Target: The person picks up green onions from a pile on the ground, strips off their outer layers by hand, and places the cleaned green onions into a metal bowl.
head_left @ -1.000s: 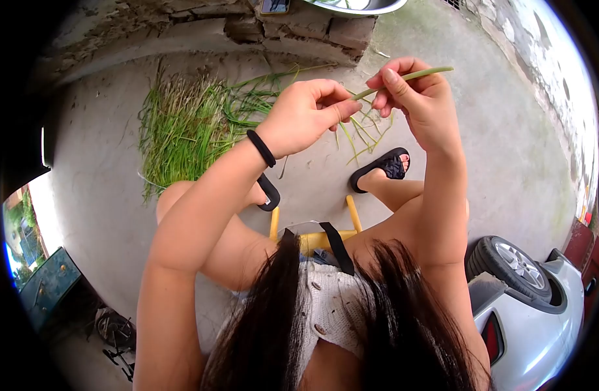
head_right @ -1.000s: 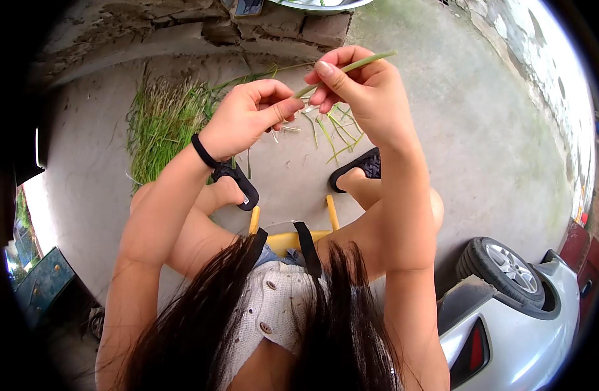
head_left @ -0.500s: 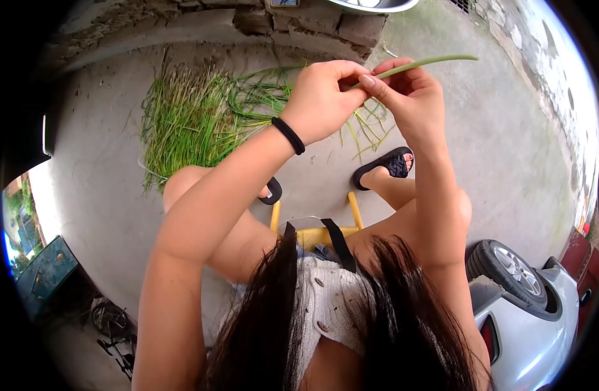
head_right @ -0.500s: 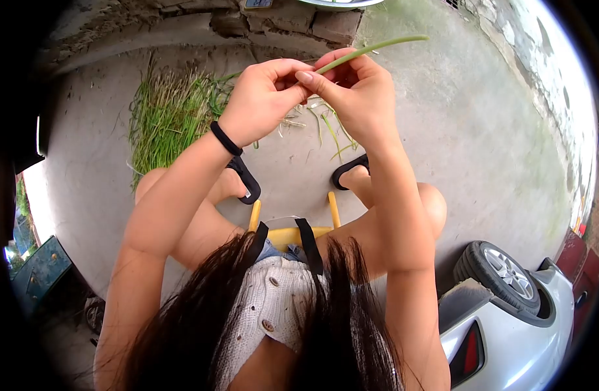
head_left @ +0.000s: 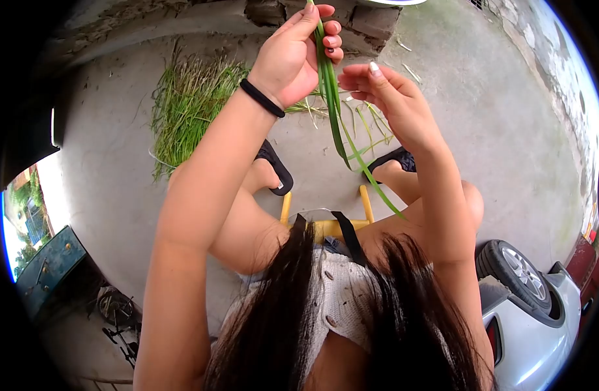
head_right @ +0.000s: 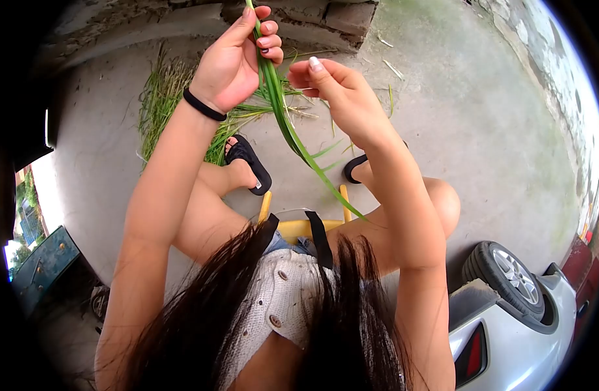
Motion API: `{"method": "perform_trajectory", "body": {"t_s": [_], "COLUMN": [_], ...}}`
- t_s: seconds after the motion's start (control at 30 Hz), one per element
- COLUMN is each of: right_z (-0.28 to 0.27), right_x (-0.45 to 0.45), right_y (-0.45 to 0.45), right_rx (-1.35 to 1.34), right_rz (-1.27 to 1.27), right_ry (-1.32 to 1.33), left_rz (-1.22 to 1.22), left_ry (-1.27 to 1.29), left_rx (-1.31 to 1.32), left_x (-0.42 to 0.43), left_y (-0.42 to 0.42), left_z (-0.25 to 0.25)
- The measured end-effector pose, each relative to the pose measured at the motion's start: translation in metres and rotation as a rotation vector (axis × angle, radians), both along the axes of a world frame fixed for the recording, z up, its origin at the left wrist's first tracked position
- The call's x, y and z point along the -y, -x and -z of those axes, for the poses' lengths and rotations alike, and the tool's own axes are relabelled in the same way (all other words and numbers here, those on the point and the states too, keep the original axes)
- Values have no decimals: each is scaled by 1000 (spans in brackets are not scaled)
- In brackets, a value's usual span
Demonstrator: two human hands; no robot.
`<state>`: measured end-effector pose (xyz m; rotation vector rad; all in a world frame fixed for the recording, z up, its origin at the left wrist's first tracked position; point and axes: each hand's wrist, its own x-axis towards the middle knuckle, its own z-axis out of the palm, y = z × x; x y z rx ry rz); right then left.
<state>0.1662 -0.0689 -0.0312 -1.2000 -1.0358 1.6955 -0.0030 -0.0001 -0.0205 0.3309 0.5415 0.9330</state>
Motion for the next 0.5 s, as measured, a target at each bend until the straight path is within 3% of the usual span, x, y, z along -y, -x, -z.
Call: {"method": "perform_trajectory", "body": {"t_s": [0.1, 0.23, 0.3, 0.5], "right_z": [7, 3, 2, -4], "right_x": [11, 15, 15, 12], "right_y": [12, 19, 21, 17], "right_rx": [-1, -281, -315, -275], "right_rz": [-210, -287, -260, -240], "right_ry": [72, 251, 263, 321], "left_rz": [-91, -232, -395, -503], "left_ry": [14, -31, 35, 82], "left_rx": [35, -15, -152, -119], "left_x": [-10, -25, -29, -44], "left_y": [7, 28, 33, 58], "left_z": [2, 6, 9, 13]}}
